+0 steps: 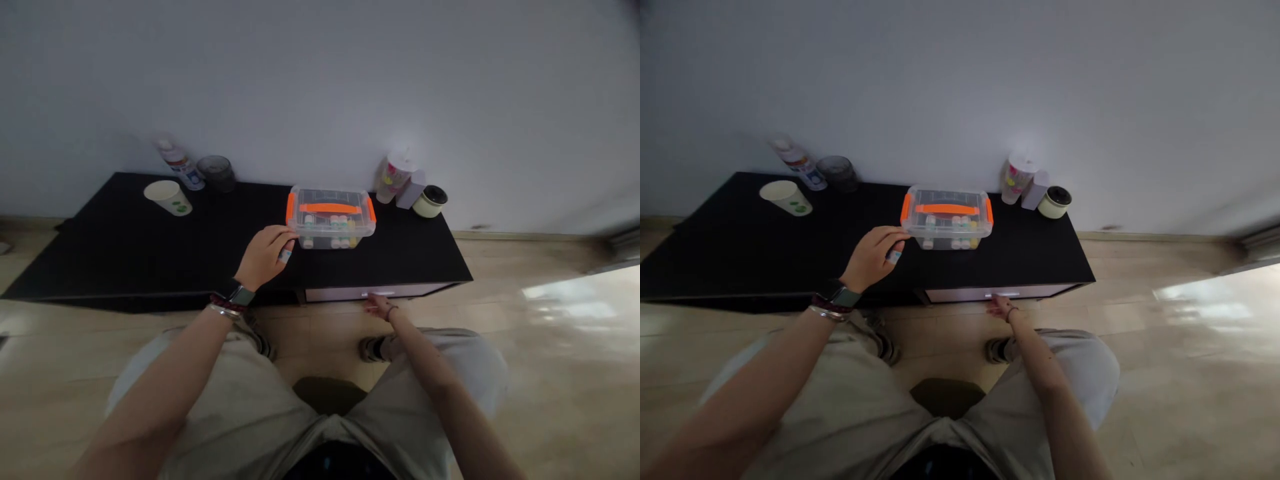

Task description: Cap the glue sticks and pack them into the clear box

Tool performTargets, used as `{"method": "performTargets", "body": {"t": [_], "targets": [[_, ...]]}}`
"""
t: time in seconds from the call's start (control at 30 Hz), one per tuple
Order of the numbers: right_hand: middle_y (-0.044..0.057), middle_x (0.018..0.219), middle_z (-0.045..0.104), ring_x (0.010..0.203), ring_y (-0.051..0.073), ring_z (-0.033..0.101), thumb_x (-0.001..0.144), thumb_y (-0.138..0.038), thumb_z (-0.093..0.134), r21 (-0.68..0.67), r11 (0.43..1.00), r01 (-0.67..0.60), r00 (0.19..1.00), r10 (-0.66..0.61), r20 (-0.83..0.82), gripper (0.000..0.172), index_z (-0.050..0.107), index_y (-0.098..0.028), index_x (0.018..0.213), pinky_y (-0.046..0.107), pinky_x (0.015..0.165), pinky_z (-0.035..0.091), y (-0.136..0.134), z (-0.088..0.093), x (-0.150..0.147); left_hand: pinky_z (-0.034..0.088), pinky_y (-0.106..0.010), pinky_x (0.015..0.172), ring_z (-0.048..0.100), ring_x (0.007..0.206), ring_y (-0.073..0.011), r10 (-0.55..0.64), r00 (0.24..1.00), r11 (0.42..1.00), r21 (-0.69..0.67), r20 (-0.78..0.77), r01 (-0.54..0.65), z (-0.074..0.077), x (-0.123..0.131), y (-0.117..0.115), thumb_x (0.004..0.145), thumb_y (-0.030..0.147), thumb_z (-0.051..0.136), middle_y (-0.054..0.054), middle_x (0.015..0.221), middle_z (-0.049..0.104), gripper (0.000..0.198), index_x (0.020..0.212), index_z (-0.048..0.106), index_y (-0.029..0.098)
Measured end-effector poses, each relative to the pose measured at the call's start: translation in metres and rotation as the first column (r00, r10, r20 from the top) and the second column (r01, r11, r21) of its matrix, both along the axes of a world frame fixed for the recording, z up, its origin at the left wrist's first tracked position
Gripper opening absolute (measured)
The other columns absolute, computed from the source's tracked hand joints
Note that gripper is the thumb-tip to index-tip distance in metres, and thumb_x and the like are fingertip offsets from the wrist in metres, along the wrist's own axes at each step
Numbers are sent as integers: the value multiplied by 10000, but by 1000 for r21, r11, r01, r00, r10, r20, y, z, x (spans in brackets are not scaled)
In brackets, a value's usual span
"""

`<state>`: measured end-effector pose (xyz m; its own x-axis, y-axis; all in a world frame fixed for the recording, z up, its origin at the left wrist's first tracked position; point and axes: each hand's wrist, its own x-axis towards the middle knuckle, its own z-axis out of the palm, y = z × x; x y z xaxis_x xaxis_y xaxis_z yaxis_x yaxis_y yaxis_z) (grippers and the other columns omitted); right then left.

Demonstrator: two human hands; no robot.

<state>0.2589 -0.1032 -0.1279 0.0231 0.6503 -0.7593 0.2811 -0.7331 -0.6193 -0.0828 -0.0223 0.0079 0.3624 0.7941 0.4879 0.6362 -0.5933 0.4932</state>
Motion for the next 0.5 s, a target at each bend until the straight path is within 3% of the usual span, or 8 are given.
{"method": "performTargets", "body": {"t": [0.13, 0.27, 0.4, 0.5], "targets": [[67, 1100, 642, 869, 150, 647, 985, -372, 575, 44, 975, 218, 973, -221, 68, 308, 597, -147, 1195, 314, 735, 573, -3, -32, 9, 472, -433, 975, 608, 1066, -266, -14, 999, 1000, -21, -42, 13, -11, 1, -10, 946, 286, 451, -109, 1106, 691, 290, 1077, 698, 210], [66, 1099, 635, 841, 137, 635, 1003, -380, 537, 77, 942, 326, 940, -332, 81, 299, 584, -162, 1202, 291, 711, 560, -9, -49, 6, 482, -421, 951, 619, 1038, -267, -33, 996, 998, -57, -80, 28, -24, 10, -21, 946, 273, 443, -113, 1077, 704, 303, 1073, 709, 203], [52, 1046, 629, 780, 121, 616, 1004, -396, 529, 25, 948, 317, 943, -317, 103, 306, 576, -153, 1184, 266, 662, 537, -19, -47, 6, 487, -413, 925, 626, 1033, -264, -86, 987, 994, -72, -135, 77, -33, 28, -34, 968, 270, 411, -125, 1080, 709, 333, 1097, 708, 188], [30, 918, 637, 675, 101, 602, 1011, -377, 504, -76, 970, 231, 970, -223, 100, 262, 584, -142, 1091, 229, 591, 492, -33, -39, 6, 480, -397, 926, 629, 1043, -252, -194, 962, 978, -111, -190, 176, -40, 46, -43, 978, 268, 405, -124, 1079, 712, 343, 1119, 705, 182]]}}
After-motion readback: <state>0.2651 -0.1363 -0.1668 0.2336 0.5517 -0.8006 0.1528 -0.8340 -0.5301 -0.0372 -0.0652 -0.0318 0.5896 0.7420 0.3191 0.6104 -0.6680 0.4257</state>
